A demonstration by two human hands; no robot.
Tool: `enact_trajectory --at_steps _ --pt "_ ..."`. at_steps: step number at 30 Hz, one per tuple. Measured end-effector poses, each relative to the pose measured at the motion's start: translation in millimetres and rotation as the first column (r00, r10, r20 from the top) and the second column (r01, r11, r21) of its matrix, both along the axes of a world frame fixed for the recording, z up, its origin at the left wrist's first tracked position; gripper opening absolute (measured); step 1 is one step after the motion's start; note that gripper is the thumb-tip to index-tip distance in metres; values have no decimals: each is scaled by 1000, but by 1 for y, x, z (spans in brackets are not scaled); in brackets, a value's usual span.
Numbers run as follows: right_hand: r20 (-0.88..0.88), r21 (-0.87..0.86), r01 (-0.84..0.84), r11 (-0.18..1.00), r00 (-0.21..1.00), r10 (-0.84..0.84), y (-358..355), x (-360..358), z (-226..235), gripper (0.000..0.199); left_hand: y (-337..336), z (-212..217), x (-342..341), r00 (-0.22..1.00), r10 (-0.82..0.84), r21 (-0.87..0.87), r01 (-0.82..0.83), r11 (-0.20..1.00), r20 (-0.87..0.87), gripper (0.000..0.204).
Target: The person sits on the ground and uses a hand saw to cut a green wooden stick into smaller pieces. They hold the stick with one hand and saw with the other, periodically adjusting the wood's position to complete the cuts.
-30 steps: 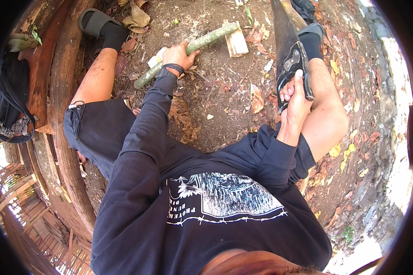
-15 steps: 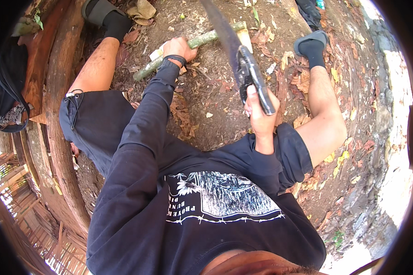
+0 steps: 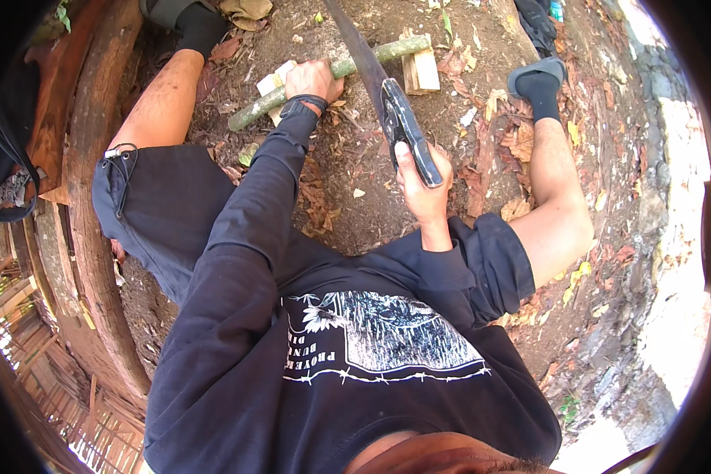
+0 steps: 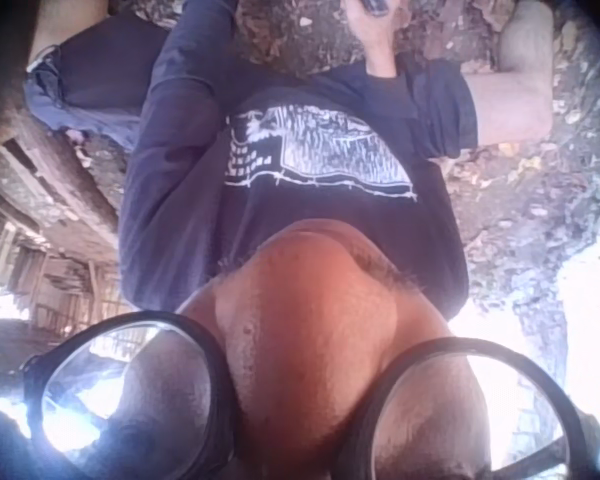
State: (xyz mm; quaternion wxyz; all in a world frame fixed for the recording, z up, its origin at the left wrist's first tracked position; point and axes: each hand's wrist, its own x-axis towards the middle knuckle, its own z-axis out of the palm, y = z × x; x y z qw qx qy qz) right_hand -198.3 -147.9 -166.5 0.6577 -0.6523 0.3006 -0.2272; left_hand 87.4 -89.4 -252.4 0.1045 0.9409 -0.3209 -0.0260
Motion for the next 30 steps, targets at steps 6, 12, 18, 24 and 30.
enact_trajectory --at_steps 6,12,18,24,30 --pt "-54 -123 -28 992 998 22 6 -5 12 25 -6 1 7 1000 10 54 -9 999 -26 33" --pt "-154 -130 -27 991 988 7 30 -99 34 17 -1 -13 12 996 63 82 -57 995 -68 32" --pt "-149 -6 5 1000 989 -6 17 -63 17 19 11 -20 -6 996 -93 -36 93 995 19 31" --pt "-73 -276 -49 960 997 30 20 -2 10 25 -3 -4 9 997 67 47 -65 997 -27 29" --pt "-184 -40 5 999 983 -12 42 -115 31 19 7 -12 9 999 32 8 -32 999 -4 25"
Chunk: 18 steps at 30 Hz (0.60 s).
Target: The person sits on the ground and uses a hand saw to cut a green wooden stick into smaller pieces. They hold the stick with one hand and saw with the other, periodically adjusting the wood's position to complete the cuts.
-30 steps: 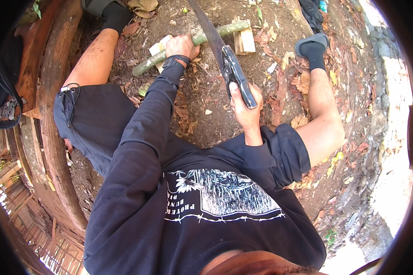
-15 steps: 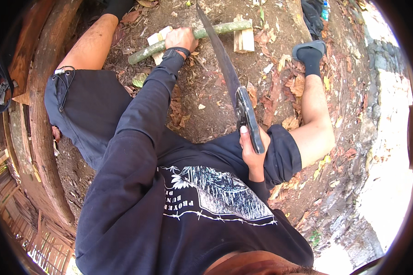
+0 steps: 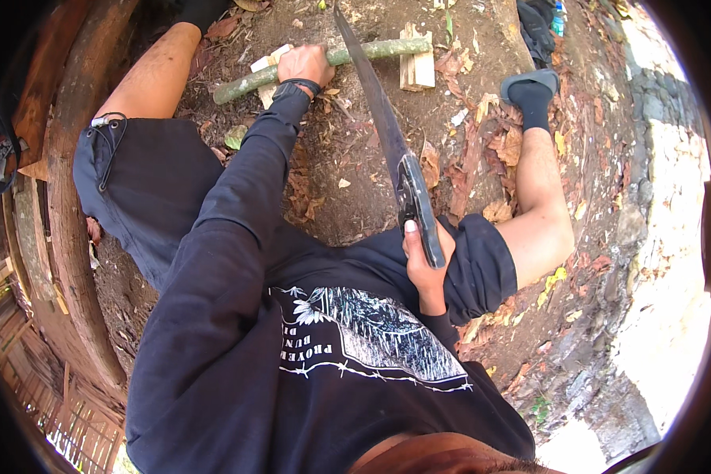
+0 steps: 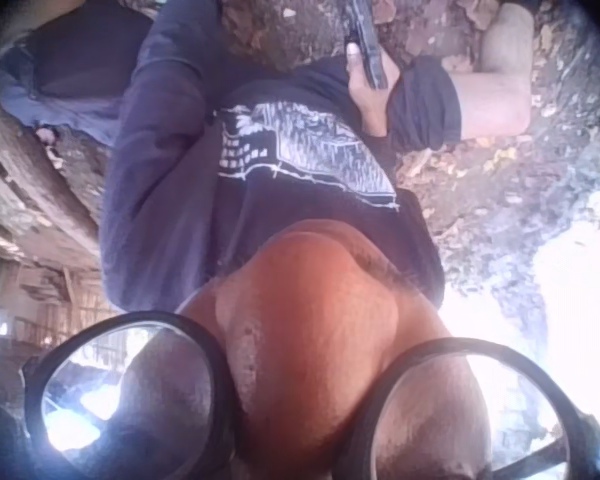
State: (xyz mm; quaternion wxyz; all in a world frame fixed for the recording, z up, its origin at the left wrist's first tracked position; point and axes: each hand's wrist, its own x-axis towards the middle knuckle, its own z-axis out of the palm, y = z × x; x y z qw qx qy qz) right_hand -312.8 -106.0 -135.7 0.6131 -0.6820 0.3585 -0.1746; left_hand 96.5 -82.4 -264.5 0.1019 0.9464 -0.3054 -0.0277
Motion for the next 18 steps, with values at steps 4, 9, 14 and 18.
enact_trajectory --at_steps 4,9,14,18 --pt "138 -177 3 984 990 22 -10 63 -28 15 -1 4 -19 999 -26 -42 27 999 28 26" --pt "126 -251 -102 963 983 137 -14 112 -20 23 13 -6 14 991 -14 -75 24 997 131 32" --pt "85 -201 -11 980 996 28 6 88 -7 22 -7 1 -10 997 -69 -66 72 995 35 28" --pt "109 -315 -31 949 992 69 -9 90 -15 26 -14 22 -22 1000 11 -130 -12 991 -3 28"
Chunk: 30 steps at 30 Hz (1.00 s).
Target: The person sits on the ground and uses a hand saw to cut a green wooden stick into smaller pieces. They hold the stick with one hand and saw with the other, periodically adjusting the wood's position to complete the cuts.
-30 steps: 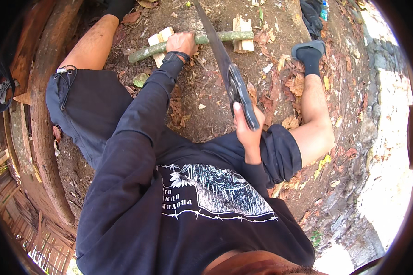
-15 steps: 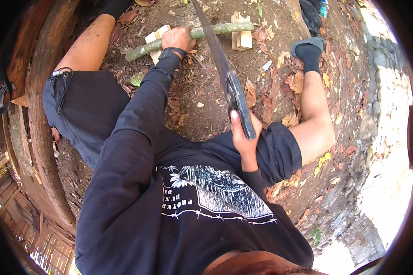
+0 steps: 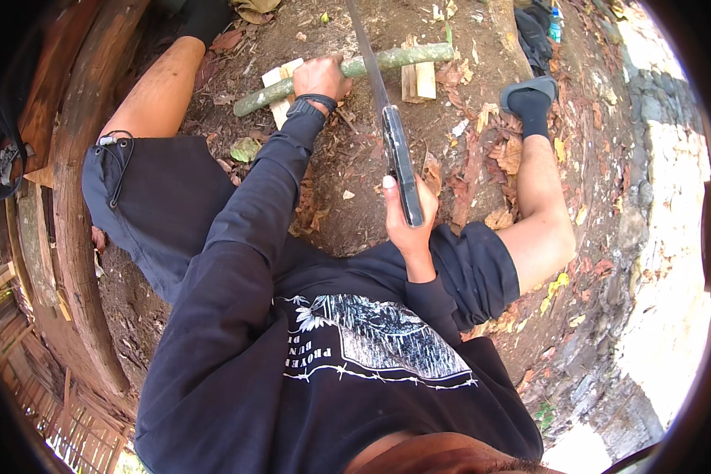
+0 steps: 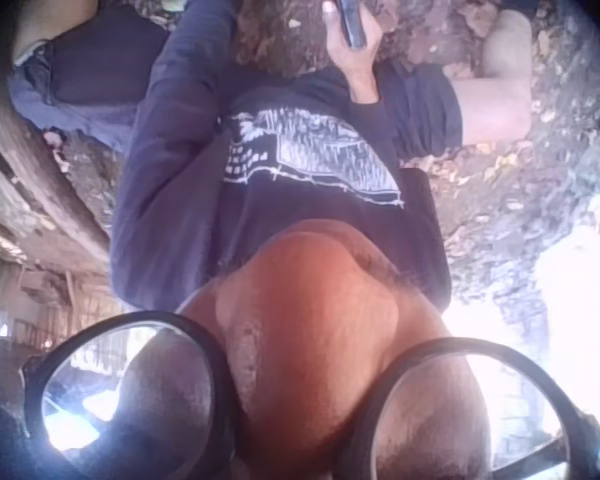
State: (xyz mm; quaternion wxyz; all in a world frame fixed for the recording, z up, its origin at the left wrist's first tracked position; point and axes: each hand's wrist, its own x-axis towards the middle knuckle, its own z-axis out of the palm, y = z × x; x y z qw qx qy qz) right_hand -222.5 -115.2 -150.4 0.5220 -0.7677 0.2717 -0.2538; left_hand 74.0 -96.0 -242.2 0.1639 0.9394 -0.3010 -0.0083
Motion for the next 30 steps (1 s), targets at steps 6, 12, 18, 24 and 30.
enact_trajectory --at_steps 6,12,18,24,30 --pt "4 146 24 989 1000 -24 -7 4 -9 25 4 -8 6 1000 -14 84 15 996 -13 32" --pt "-2 328 33 944 999 -34 -11 0 -43 22 7 -14 16 996 -37 229 54 972 -77 31" --pt "68 172 14 985 997 -26 -13 -6 -34 24 -6 18 11 998 36 163 -26 986 -60 30" --pt "58 211 46 976 997 -59 -15 -11 -11 22 -14 18 11 981 -51 35 45 998 185 30" --pt "-37 240 38 970 999 -30 -7 -8 -37 24 6 -37 3 996 -85 152 85 985 -2 30"
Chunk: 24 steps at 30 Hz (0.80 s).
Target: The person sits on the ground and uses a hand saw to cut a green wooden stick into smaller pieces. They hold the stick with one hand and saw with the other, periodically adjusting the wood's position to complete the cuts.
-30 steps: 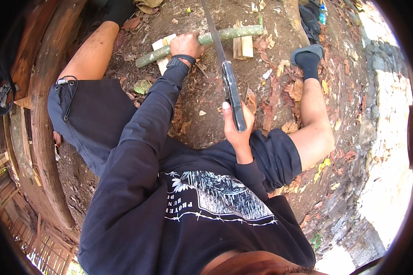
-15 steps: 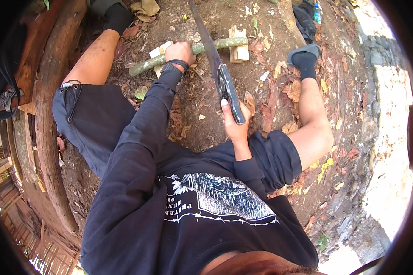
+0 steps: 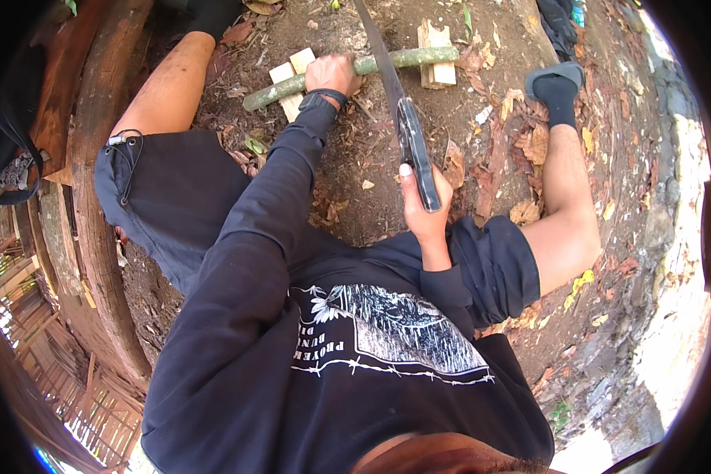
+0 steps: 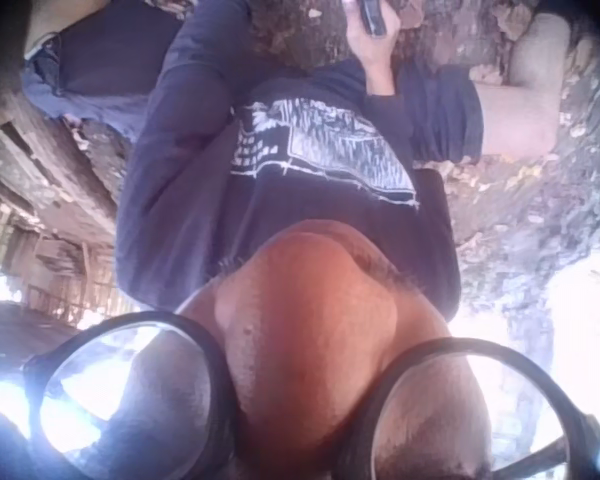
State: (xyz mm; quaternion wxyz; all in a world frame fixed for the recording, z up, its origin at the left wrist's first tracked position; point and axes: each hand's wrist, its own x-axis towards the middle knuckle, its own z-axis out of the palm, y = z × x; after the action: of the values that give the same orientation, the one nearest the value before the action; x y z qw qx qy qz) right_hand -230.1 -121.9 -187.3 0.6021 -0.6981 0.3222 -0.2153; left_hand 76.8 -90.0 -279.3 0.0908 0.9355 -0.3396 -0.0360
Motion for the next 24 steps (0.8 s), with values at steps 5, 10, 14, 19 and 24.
enact_trajectory --at_steps 5,10,14,19,24 --pt "34 89 35 995 999 -39 -2 3 -4 26 -4 13 0 1000 -6 29 6 1000 -3 28" --pt "-9 27 5 1000 1000 -5 -2 -2 0 24 -10 15 5 999 30 37 -29 999 -38 24" --pt "-55 -189 -59 980 997 50 16 -45 33 17 -15 14 18 988 146 100 -141 985 -43 27" --pt "1 -172 10 985 1000 -10 18 -47 26 17 0 5 0 999 -6 -13 7 1000 49 27" --pt "45 -161 -14 987 999 21 -15 32 9 24 -4 11 -4 999 -22 9 22 1000 -46 33"
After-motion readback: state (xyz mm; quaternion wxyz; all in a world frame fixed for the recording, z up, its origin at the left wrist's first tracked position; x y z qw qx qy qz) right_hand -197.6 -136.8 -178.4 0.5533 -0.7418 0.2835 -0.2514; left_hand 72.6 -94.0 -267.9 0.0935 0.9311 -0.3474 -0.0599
